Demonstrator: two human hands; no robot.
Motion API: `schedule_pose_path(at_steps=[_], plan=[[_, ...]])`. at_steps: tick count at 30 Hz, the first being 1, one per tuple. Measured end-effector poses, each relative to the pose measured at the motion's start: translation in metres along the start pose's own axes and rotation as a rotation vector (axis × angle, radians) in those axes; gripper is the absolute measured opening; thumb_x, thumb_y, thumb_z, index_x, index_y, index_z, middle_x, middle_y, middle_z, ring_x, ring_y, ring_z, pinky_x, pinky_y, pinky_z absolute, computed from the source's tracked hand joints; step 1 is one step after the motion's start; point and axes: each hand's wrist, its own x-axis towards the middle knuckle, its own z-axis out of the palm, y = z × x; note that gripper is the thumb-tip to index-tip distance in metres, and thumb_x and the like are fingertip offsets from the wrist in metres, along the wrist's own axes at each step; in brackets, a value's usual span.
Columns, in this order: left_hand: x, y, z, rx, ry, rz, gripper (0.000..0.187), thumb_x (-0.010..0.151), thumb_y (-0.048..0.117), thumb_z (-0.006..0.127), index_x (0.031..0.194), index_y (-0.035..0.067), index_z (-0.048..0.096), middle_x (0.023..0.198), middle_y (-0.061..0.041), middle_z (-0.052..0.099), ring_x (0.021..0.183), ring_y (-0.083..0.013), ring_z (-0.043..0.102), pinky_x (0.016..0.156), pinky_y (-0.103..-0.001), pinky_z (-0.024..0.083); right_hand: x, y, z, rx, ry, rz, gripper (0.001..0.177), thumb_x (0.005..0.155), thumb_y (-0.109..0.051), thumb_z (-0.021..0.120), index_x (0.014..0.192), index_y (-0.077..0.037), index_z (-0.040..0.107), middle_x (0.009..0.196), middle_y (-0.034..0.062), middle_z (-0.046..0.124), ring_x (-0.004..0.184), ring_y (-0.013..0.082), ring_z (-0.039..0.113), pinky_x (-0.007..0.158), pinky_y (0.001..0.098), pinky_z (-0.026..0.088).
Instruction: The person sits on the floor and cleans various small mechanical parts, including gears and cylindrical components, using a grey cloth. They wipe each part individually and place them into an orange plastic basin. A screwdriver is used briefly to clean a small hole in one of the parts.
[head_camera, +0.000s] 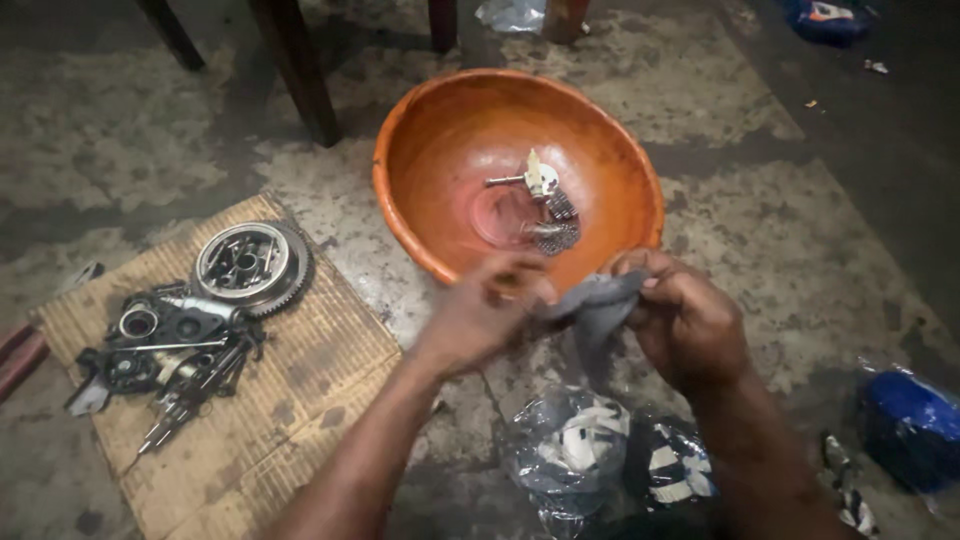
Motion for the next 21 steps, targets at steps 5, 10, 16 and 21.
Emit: schedule_pose_path(at_steps=[5, 10, 16, 21], plan=[[-0.007, 0.023, 0.012, -0.035, -0.151, -0.109, 0.042, 0.088, 0.02, 0.078, 0.127, 0.01, 0.068, 0.122, -0.006, 0.076, 0.11, -0.0188, 0.072, 0.094, -0.034, 0.06, 0.013, -0.01, 0.015, 0.368, 0.173, 0.27, 0.025, 0.096, -0.008, 0.039, 0.104, 0.005, 0.059, 0.103, 0.0168, 0.065, 0.098, 0.0261, 0.065, 0.094, 0.0374, 0.053], [-0.008, 0.023, 0.005, -0.052, -0.133, -0.059, 0.046, 0.082, 0.016, 0.081, 0.125, 0.011, 0.064, 0.113, -0.003, 0.073, 0.105, -0.0115, 0.07, 0.091, -0.028, 0.057, 0.013, -0.008, 0.013, -0.055, 0.234, 0.353, 0.024, 0.1, -0.01, 0.046, 0.113, 0.003, 0.061, 0.105, 0.0156, 0.062, 0.087, 0.0235, 0.06, 0.077, 0.039, 0.05], [0.001, -0.006, -0.001, 0.014, 0.068, 0.0, 0.021, 0.101, 0.02, 0.066, 0.112, 0.004, 0.072, 0.093, -0.003, 0.072, 0.086, -0.0072, 0.063, 0.076, -0.026, 0.053, 0.003, 0.004, -0.005, -0.245, 0.166, 0.206, 0.033, 0.094, -0.019, 0.053, 0.113, 0.003, 0.069, 0.095, 0.0136, 0.072, 0.08, 0.0188, 0.068, 0.075, 0.0286, 0.055], [0.006, -0.012, 0.005, -0.214, 0.145, 0.204, 0.016, 0.101, 0.017, 0.063, 0.11, 0.005, 0.067, 0.097, 0.004, 0.068, 0.094, -0.003, 0.06, 0.083, -0.022, 0.051, 0.004, 0.02, 0.0, 0.038, -0.003, 0.402, 0.044, 0.088, -0.023, 0.072, 0.126, -0.003, 0.062, 0.104, 0.0042, 0.071, 0.091, 0.0146, 0.068, 0.079, 0.0305, 0.058]])
